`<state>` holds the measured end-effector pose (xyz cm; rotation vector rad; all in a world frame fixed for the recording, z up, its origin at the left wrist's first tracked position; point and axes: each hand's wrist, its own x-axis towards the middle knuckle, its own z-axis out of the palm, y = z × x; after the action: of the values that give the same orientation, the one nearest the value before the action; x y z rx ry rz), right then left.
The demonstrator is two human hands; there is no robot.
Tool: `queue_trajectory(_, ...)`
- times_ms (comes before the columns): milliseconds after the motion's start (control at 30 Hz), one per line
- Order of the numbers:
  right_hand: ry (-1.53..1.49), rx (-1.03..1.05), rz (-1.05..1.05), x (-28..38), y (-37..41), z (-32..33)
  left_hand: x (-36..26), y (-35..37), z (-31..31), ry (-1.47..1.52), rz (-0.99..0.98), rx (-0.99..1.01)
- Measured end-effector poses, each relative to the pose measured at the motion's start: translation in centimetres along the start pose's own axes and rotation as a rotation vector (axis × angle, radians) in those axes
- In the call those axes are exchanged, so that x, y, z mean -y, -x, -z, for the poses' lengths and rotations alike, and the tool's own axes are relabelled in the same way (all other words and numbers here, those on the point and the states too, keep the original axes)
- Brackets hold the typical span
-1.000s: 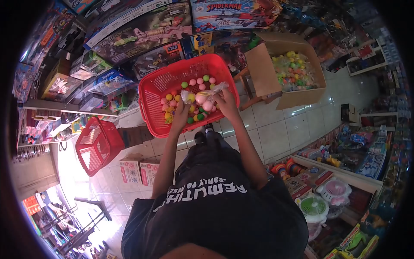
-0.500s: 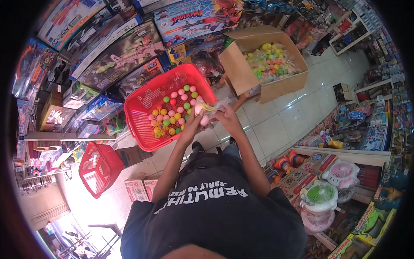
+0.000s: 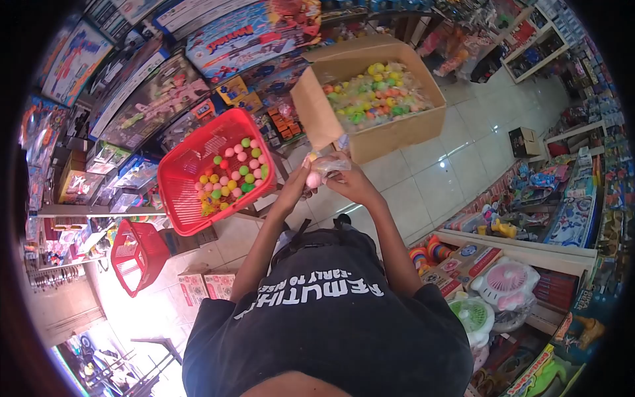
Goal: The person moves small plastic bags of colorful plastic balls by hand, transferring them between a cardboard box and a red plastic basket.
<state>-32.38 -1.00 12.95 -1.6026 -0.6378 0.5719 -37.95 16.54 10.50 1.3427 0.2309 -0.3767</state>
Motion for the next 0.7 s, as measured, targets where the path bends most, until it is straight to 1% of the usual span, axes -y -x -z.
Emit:
queue_trajectory(100, 0.074, -0.054, 0.012, -1.3, 1.6, 3.0, 0.7, -1.8, -3.0, -0.065, -0.011, -0.018)
queue_trajectory(167, -0.037, -0.113, -0.008, -1.1, 2.8, 4.5, 1.6, -2.9, -5.1, -0.055, -0.031, 0.005)
queue_trajectory(200, 0.066, -0.113, 0.035, -0.3, 3.4, 5.4, 1.8, -3.4, -6.0, -0.046, -0.018, 0.011)
queue_trajectory(233, 0.068, -0.134, 0.031, -0.5, 4.0, 6.3, 2.0, -3.8, -6.9, -0.039, -0.003, 0.015)
queue_trajectory(300, 0.216, -0.181, 0.101, -0.9, 5.1, 7.8, 2.1, -4.5, -8.6, -0.046, 0.006, 0.04)
queue_trajectory(333, 0.185, -0.214, 0.12, -1.0, 5.5, 8.3, 2.2, -5.0, -9.3, -0.036, 0.019, 0.058)
queue_trajectory(400, 0.19, -0.241, 0.114, -1.0, 6.3, 9.4, 2.6, -6.0, -10.3, -0.033, 0.03, 0.083)
queue_trajectory(567, 0.184, -0.301, 0.057, -1.9, 6.8, 12.0, 3.2, -8.9, -10.9, -0.094, 0.051, 0.042)
queue_trajectory(600, 0.145, -0.348, 0.044, -1.6, 6.6, 12.5, 2.9, -9.4, -11.0, -0.114, 0.036, 0.004)
queue_trajectory(633, 0.108, -0.394, 0.031, -1.3, 6.5, 13.0, 2.6, -10.1, -11.1, -0.118, 0.039, 0.017)
queue_trajectory(700, 0.102, -0.423, -0.032, -1.2, 6.2, 14.5, 1.9, -11.4, -11.0, -0.214, -0.107, 0.035)
